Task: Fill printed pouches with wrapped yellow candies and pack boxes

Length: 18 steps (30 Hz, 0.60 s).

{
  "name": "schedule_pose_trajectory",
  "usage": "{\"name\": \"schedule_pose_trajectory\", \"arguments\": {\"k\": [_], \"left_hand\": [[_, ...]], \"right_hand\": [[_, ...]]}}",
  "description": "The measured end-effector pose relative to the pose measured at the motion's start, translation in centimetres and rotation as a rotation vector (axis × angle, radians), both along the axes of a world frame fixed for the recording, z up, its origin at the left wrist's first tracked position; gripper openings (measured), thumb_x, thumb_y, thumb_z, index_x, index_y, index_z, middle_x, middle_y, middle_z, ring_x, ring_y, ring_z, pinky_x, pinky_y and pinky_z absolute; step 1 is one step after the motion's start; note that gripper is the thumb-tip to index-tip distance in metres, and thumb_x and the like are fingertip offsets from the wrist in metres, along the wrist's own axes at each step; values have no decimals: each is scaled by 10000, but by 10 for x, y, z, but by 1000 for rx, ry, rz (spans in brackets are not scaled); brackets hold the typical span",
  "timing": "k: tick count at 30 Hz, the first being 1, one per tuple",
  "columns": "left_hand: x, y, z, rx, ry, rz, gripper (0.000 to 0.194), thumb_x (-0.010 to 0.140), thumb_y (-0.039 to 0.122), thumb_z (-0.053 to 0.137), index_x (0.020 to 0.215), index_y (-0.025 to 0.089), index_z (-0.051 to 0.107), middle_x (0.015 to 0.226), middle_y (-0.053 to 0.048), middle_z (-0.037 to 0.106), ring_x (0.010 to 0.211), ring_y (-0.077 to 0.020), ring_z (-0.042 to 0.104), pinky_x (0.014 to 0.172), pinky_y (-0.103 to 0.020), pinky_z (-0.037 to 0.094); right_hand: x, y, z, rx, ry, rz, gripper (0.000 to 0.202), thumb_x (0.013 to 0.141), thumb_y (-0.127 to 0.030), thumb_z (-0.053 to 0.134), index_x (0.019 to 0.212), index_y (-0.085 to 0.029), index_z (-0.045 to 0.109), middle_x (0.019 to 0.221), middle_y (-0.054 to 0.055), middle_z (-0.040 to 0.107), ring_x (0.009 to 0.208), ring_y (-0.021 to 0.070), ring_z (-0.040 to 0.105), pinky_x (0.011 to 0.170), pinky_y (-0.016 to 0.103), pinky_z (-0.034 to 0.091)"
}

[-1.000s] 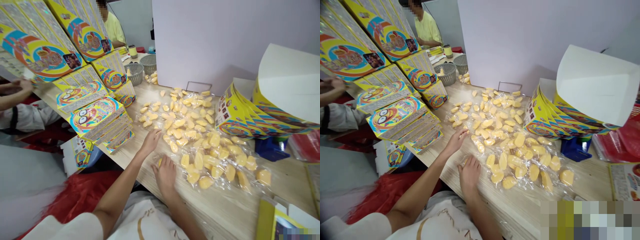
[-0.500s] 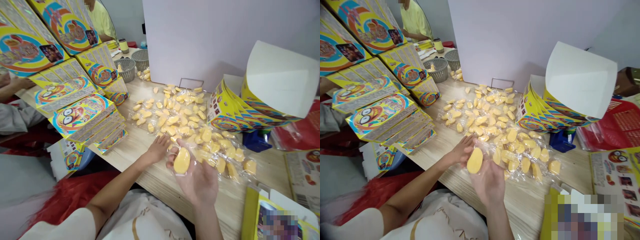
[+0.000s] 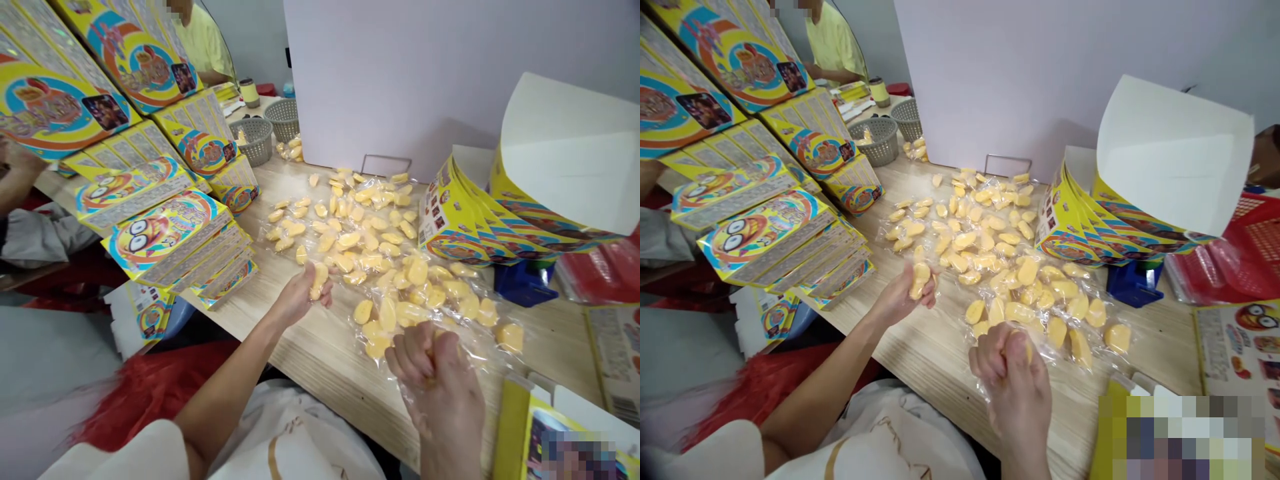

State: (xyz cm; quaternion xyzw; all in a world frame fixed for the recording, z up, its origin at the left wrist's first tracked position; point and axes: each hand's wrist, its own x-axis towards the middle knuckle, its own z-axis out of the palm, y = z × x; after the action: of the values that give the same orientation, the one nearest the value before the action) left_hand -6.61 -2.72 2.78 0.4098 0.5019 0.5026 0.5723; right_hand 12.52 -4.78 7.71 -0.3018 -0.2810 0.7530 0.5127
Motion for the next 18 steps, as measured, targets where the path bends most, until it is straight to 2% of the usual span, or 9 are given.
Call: {"name": "schedule_pose_trajectory", "arguments": {"k": [2, 6, 9, 10, 12, 13, 14, 16, 18], "left_hand": [[-5, -1, 15, -41, -318, 60, 602, 709, 756, 412, 779, 163, 488, 506, 94, 289, 361, -32, 261, 383, -169, 283], [-10, -1, 31, -34, -319, 208, 589, 638, 745, 521, 634, 159, 457, 441, 114, 228, 334, -6, 139, 351, -143, 140], [-12, 9, 21, -9, -133, 307, 584, 641, 740, 525, 601, 164, 429, 443, 102, 260, 339, -14, 200, 359, -149, 162], [-13, 15, 14, -9, -61, 347, 578, 651, 736, 519, 606, 166, 430, 451, 92, 294, 345, -22, 245, 362, -153, 189], [-18, 30, -5, -18, 52, 427, 549, 694, 713, 496, 650, 167, 459, 488, 67, 387, 379, -43, 351, 389, -168, 280], [-20, 38, -14, -27, 83, 458, 526, 720, 692, 489, 691, 167, 480, 525, 52, 444, 409, -55, 404, 420, -178, 334], [-23, 45, -23, -39, 97, 477, 496, 745, 663, 490, 745, 168, 501, 579, 33, 504, 451, -68, 458, 462, -191, 384], [-28, 55, -36, -61, 113, 491, 430, 789, 591, 502, 887, 172, 528, 757, -20, 608, 596, -105, 567, 573, -223, 459], [-31, 58, -43, -88, 129, 481, 404, 830, 529, 481, 1028, 180, 525, 994, -83, 635, 819, -158, 622, 696, -265, 490]], "right_hand": [[5, 0, -2, 1, -37, -35, 392, 862, -475, 485, 594, -190, 471, 491, -82, 241, 410, 64, 146, 383, 191, 211], [16, 12, -4, 70, -208, -116, 422, 875, -509, 425, 583, -205, 409, 485, -88, 182, 397, 73, 140, 377, 205, 207], [27, 41, -12, 222, -648, -342, 342, 822, -533, 482, 666, -229, 472, 551, -62, 307, 471, 108, 340, 490, 262, 366], [30, 53, -17, 295, -821, -430, 300, 758, -525, 572, 788, -229, 528, 654, -30, 417, 605, 148, 455, 614, 318, 424], [31, 73, -30, 472, -1144, -553, 594, 648, -469, 699, 1130, -189, 493, 1027, 87, 499, 1023, 275, 462, 889, 443, 366], [28, 80, -38, 577, -1281, -538, 691, 668, -446, 690, 1236, -157, 422, 1174, 142, 448, 1163, 313, 370, 959, 480, 303], [23, 84, -47, 694, -1410, -460, 647, 744, -428, 620, 1273, -135, 391, 1236, 174, 421, 1221, 319, 321, 982, 491, 283], [7, 86, -67, 881, -1523, -164, 382, 878, -336, 428, 1214, -160, 475, 1193, 153, 507, 1178, 272, 410, 954, 438, 347], [-15, 82, -89, 986, -1510, 115, 314, 895, -202, 340, 1112, -209, 567, 1092, 99, 602, 1071, 221, 512, 913, 372, 393]]}}
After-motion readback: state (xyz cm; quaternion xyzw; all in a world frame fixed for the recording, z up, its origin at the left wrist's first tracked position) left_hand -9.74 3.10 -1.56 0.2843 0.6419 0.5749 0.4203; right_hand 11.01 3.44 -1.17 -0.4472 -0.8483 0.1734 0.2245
